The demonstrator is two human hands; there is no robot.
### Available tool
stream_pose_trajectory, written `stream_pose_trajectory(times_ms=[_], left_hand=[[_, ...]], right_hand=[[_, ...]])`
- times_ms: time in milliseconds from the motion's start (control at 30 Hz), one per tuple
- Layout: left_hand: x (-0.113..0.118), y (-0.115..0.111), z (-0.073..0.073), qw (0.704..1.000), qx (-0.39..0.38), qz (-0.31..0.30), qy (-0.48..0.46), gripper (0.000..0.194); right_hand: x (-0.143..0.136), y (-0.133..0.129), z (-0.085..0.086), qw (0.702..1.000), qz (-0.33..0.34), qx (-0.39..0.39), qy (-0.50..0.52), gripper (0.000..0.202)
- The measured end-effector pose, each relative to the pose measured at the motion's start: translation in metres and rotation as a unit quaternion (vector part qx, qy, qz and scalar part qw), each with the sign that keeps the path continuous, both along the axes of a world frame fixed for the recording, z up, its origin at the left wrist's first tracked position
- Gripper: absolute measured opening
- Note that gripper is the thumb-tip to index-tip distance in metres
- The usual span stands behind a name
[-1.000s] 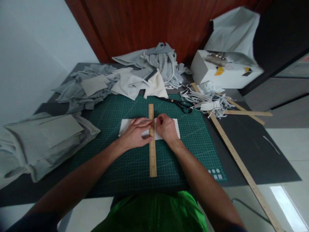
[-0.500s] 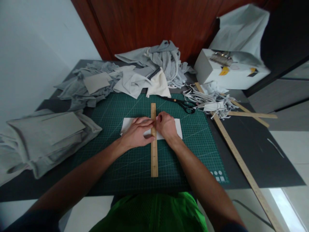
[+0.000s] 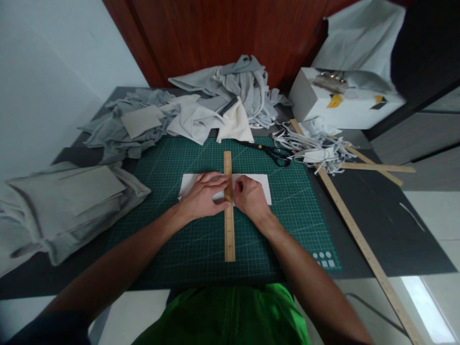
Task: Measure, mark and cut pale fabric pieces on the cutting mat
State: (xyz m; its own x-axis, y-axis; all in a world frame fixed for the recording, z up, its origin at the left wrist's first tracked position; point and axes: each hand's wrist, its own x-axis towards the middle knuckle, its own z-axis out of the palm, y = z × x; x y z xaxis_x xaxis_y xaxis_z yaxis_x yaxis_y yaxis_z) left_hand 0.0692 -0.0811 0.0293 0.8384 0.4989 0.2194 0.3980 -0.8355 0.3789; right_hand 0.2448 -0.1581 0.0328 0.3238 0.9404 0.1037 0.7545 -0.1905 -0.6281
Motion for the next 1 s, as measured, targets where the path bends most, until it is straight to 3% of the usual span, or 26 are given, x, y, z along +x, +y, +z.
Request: stream_pose_trajectory(times_ms=[100, 200, 400, 667, 867, 1000], left_hand=[[0.0, -0.001, 0.001, 1.0, 0.004, 0.0, -0.002, 0.05], [0.001, -0.002, 0.001, 1.0, 0.007, 0.001, -0.003, 0.048], [0.0, 0.0, 0.0, 1.0, 0.004, 0.005, 0.003, 0.049], [-0.001, 0.001, -0.001, 1.0, -0.002, -0.001, 0.001, 0.056], [-0.001, 0.001, 0.0, 1.0, 0.0, -0.001, 0.001, 0.053], [-0.001, 0.0, 0.0, 1.0, -0.005, 0.0, 0.001, 0.058]], right_hand=[[-0.001, -0.026, 0.002, 0.999, 0.03, -0.008, 0.03, 0.013], [0.0, -0.035, 0.005, 0.998, 0.029, -0.01, 0.053, 0.012], [0.013, -0.007, 0.007, 0.999, -0.032, 0.023, 0.021, 0.011], [0.01, 0.027, 0.0, 0.999, -0.029, 0.033, -0.019, 0.015], [0.006, 0.037, 0.001, 0.999, -0.026, 0.018, -0.024, 0.012], [0.005, 0.024, -0.001, 0.999, -0.015, 0.016, -0.029, 0.014]])
